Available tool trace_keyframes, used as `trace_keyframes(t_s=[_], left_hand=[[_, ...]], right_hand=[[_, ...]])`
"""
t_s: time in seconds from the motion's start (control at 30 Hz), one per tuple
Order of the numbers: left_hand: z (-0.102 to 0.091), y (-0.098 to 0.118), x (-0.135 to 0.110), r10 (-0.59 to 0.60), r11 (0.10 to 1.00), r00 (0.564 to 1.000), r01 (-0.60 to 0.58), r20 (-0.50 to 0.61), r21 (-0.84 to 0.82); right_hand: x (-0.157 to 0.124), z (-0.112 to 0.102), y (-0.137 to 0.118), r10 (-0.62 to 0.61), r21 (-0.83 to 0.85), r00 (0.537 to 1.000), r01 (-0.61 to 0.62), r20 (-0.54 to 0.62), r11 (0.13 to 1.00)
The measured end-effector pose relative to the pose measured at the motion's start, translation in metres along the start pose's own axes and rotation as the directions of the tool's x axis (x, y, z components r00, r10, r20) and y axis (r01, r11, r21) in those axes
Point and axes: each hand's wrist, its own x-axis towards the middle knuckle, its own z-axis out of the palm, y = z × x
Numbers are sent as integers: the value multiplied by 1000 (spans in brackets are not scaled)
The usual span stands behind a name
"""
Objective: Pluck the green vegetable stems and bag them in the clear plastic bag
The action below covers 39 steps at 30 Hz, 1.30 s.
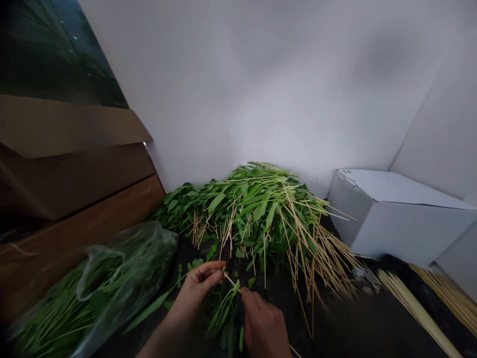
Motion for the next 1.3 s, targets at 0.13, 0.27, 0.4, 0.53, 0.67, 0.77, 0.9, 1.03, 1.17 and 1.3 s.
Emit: trace_keyframes(t_s=[0.13, 0.27, 0.4, 0.53, 0.67, 0.77, 0.9, 1.03, 1.17, 1.3], left_hand=[[-6, -7, 7, -2, 999, 998, 0, 55, 33], [-9, -17, 10, 4, 999, 996, -8, 85, 47], [-4, -26, 7, 1, 995, 977, -22, 214, 93], [-5, -20, 6, 67, 981, 967, -108, 247, 158], [-28, 1, 14, 165, 953, 986, -167, 32, 251], [-49, 7, 23, 221, 920, 972, -179, -84, 348], [-58, -6, 31, 285, 818, 954, -190, -95, 543], [-45, -23, 32, 300, 596, 953, -214, 33, 774], [-33, -31, 32, 251, 350, 964, -169, 81, 921], [-34, -29, 34, 246, 331, 966, -167, 86, 929]], right_hand=[[1, -2, -1, 12, 7, 1000, -12, -8, 1000], [0, -2, -2, 15, 22, 1000, -16, 12, 1000], [-1, 1, -3, -8, 30, 1000, 8, 0, 1000], [2, -3, -3, -5, 31, 1000, 5, -12, 1000], [6, -11, 1, 28, 17, 993, -27, -112, 1000], [7, -14, 5, 46, 1, 989, -47, -141, 999], [5, -11, 7, 7, -12, 994, -8, -106, 1000], [2, -7, 6, -16, 9, 994, 17, -104, 1000], [3, -8, 5, -12, 19, 996, 14, -85, 1000], [7, -10, 2, -15, 18, 996, 17, -91, 1000]])
